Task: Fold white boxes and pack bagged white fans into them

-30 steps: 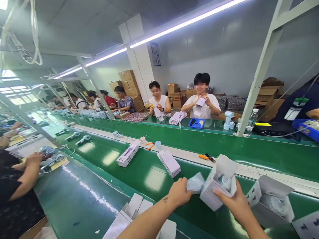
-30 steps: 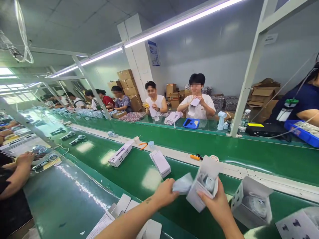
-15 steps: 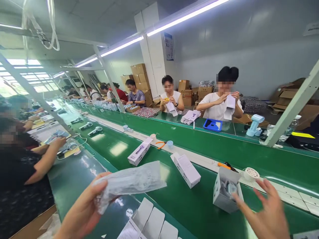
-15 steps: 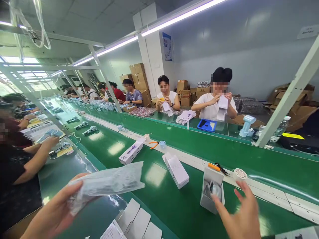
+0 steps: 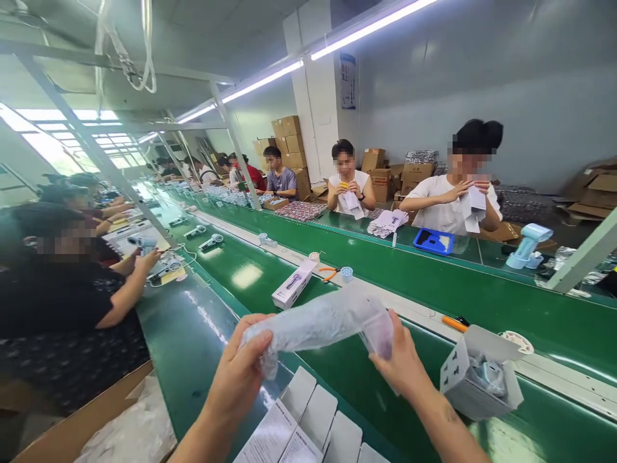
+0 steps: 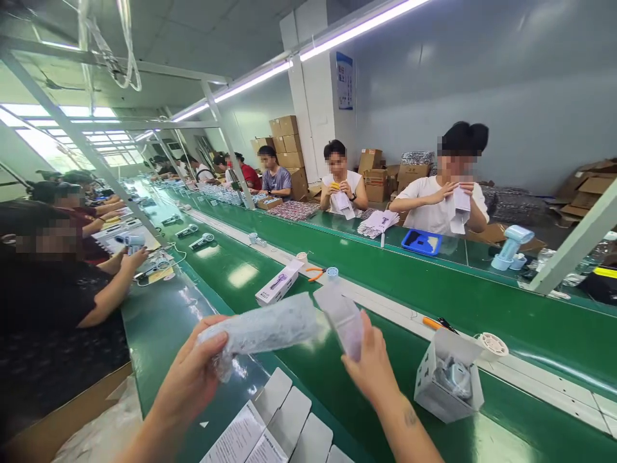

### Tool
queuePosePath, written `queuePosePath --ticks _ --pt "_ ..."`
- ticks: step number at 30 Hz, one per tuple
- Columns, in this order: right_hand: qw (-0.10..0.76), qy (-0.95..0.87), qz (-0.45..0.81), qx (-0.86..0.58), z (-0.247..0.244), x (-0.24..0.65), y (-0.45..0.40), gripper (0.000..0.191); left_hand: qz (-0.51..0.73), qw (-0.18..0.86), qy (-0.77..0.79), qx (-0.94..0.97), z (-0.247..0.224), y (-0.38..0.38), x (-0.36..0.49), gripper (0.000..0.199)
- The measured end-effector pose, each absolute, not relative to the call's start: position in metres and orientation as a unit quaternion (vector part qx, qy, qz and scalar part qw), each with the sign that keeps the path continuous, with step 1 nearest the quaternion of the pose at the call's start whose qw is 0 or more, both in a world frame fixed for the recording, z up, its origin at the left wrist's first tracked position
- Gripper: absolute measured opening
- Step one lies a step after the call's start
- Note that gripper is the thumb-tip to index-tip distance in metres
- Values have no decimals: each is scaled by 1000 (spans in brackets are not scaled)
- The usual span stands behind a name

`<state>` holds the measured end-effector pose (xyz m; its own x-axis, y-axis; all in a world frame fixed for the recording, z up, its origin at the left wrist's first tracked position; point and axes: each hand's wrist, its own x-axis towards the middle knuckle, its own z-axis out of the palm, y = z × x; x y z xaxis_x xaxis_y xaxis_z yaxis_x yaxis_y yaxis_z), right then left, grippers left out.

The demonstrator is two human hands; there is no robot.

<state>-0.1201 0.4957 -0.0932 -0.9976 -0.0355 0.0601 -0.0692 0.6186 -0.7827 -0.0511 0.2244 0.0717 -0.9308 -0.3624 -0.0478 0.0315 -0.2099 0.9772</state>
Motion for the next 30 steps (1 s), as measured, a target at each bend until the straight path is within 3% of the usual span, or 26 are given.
queuePosePath --ticks 4,9,13,15,20,25,30 --pt "133 -881 448 76 -116 -4 514 84 -752 86 -651 64 69 276 -42 32" --pt "206 -885 416 41 -154 102 551 65 -490 -57 -864 -99 68 337 23 21" --pt "292 -868 399 35 -155 162 572 64 -316 -140 -912 -219 94 383 70 15" --pt "269 -867 417 53 -138 179 582 59 -253 -175 -917 -254 108 408 83 13" --pt "142 -898 409 78 -80 180 621 24 -182 -193 -931 -252 123 447 99 12" --pt "83 -922 366 100 -63 161 637 36 -217 -224 -936 -162 117 447 96 16" --pt "111 -919 354 132 -61 138 633 27 -224 -220 -945 -91 109 441 100 12"
